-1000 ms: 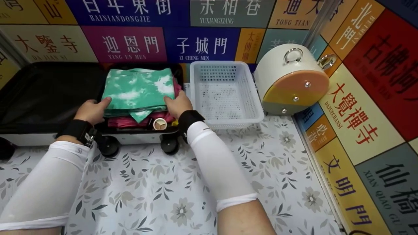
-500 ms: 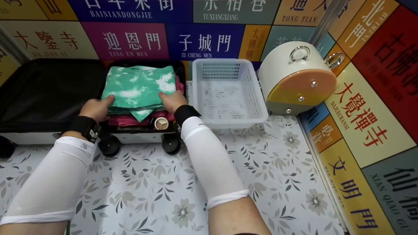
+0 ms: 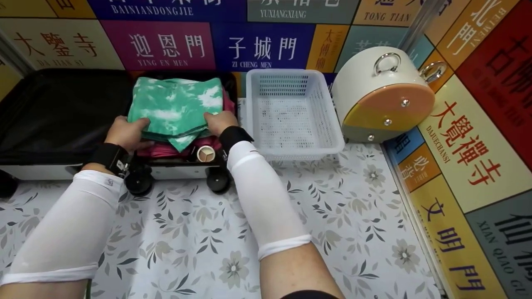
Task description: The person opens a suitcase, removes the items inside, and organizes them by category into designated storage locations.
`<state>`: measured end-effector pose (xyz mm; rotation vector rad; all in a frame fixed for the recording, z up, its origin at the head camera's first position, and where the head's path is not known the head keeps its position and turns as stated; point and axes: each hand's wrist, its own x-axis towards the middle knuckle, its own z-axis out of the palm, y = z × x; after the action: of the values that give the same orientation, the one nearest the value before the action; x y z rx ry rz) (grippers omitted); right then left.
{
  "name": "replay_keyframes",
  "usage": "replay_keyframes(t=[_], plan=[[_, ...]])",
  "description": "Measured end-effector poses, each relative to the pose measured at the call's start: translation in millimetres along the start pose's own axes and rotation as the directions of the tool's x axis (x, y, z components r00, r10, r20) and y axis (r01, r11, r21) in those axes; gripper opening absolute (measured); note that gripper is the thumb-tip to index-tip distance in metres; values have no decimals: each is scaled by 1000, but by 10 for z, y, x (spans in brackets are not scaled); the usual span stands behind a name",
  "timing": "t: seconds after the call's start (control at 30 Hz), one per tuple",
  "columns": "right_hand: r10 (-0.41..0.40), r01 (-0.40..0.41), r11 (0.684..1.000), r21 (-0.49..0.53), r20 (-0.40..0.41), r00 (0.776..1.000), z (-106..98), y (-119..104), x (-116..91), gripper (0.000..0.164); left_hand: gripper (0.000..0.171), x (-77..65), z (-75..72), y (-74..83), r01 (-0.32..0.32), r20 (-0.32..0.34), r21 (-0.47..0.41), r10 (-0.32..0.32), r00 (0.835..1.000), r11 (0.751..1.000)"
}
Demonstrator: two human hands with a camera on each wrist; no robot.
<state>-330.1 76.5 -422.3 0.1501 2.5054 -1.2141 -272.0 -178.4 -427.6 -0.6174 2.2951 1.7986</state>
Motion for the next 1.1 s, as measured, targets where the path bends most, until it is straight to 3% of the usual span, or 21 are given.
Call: replay_keyframes(t=[0.1,0.17,0.23,0.33,0.43,0.53,0.73,0.87,1.1], plan=[[21,-22,988,154,13,1000,46,35,23,57,81,28,21,-12,-13,-16,-55,13,1000,998],[21,-23,957,290,10,1000,56,54,14,46,76,25,42,-9,-40,-35,-55,38,999,998],[18,-15,933,360,-5,1000,65,73,2,40,71,16,59,-12,-67,-58,-53,63,996,996],[1,18,944,328,-56,998,74,90,-19,47,64,2,83,-27,-95,-89,-36,91,992,995],[-24,52,975,214,-130,991,77,102,-36,69,58,-13,108,-42,-118,-108,-44,113,988,992],[-50,85,977,196,-178,983,84,115,-43,79,54,-21,127,-56,-140,-129,-25,135,982,990],[-92,148,949,278,-206,974,79,151,-87,62,51,-57,174,-48,-164,-161,12,163,973,986],[-101,157,951,265,-214,972,53,180,-121,59,49,-89,216,-28,-179,-156,-13,175,972,984],[-119,186,943,276,-244,963,-23,204,-171,51,47,-141,264,33,-223,-161,62,230,960,973]])
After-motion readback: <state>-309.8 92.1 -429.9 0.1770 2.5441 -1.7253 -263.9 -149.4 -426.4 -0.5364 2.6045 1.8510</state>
